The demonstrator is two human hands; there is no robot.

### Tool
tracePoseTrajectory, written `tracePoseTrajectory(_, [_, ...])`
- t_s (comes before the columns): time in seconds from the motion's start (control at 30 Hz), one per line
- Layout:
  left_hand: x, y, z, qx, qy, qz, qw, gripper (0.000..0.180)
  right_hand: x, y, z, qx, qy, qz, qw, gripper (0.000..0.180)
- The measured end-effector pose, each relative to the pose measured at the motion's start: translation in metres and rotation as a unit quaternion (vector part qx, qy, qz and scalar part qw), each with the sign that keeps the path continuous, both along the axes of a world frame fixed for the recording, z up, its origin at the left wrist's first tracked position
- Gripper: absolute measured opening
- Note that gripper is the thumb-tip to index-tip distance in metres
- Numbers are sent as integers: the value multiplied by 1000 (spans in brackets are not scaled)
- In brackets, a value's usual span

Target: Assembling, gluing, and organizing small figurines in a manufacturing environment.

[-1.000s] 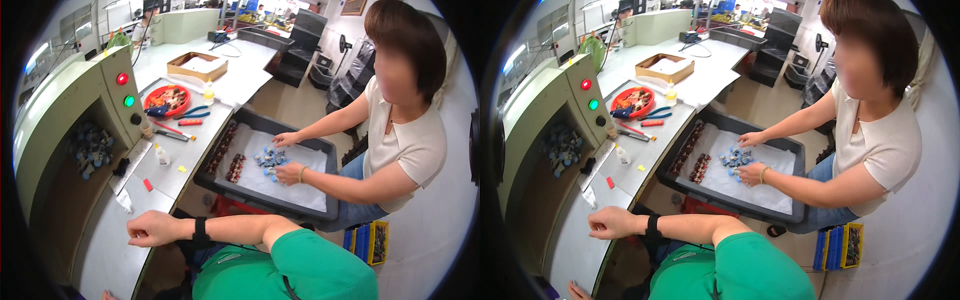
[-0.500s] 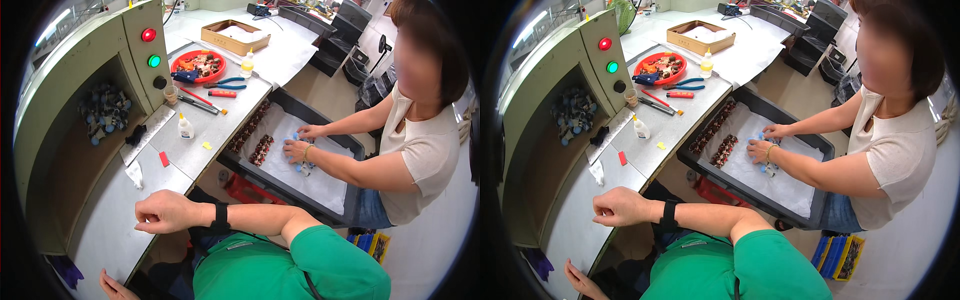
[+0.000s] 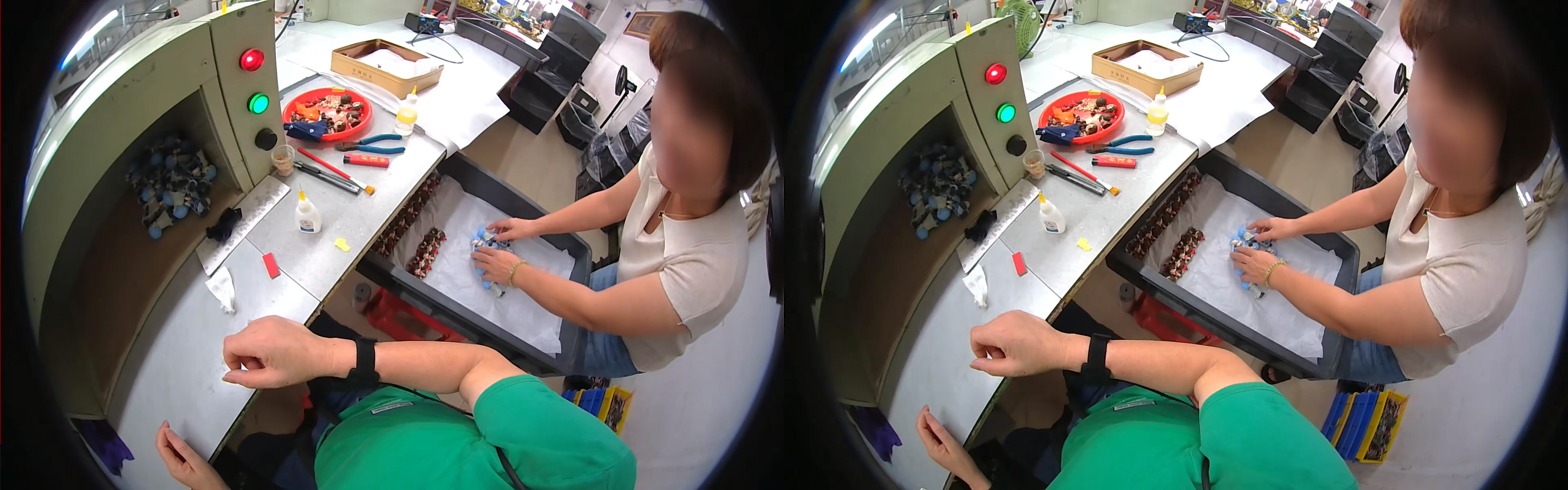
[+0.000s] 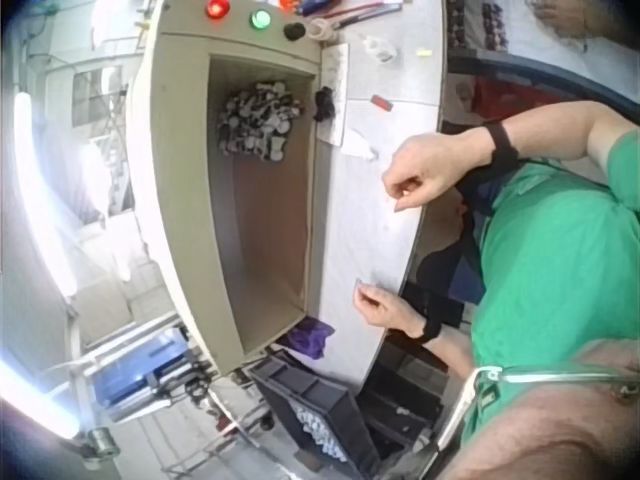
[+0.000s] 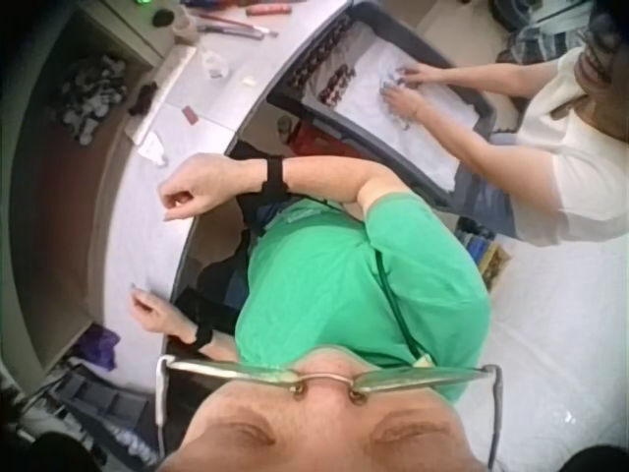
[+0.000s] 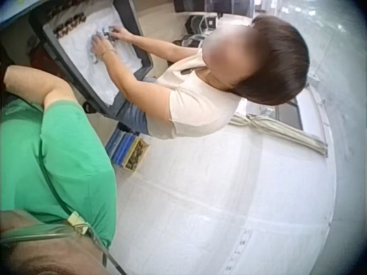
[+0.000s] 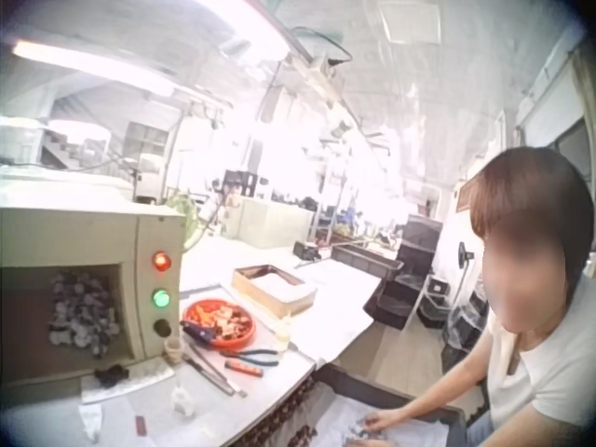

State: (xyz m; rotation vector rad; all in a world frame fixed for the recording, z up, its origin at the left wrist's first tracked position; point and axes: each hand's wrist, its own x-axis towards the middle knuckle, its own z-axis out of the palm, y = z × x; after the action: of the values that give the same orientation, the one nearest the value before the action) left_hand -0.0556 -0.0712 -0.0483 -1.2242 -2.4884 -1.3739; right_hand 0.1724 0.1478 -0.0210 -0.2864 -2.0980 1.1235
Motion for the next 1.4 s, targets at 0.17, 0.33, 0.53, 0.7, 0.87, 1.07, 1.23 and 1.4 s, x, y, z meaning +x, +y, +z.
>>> tracePoseTrajectory(0.17, [2, 0, 2, -4, -2, -4, 1000, 30, -2, 0, 1, 0, -7, 8, 1000, 20])
tracePoseTrajectory(0.33, [9, 5, 3, 19, 28, 9, 999, 27, -2, -2, 1, 19, -20, 11, 1000, 20])
tracePoseTrajectory(0.53, [19, 12, 6, 40, 6, 15, 999, 23, 0, -3, 3, 5, -26, 8, 1000, 21])
tracePoseTrajectory(0.7, [24, 10, 15, 12, -20, 34, 999, 21, -1, -5, 4, -5, -29, 8, 1000, 21])
tracePoseTrajectory(0.87, [20, 10, 10, 81, 84, 82, 990, 27, -3, -5, 2, -4, -23, 12, 1000, 21])
tracePoseTrajectory(1.07, [12, 12, 9, 70, 97, 31, 992, 34, 0, 0, 1, 1, -23, 7, 1000, 21])
tracePoseTrajectory(1.23, [10, 7, 9, 57, 81, 40, 994, 34, -4, 1, 2, -2, -19, 16, 1000, 21])
tracePoseTrajectory(1.4, [9, -11, 11, 63, 102, 79, 990, 31, -8, -10, 1, 62, -18, 18, 998, 19])
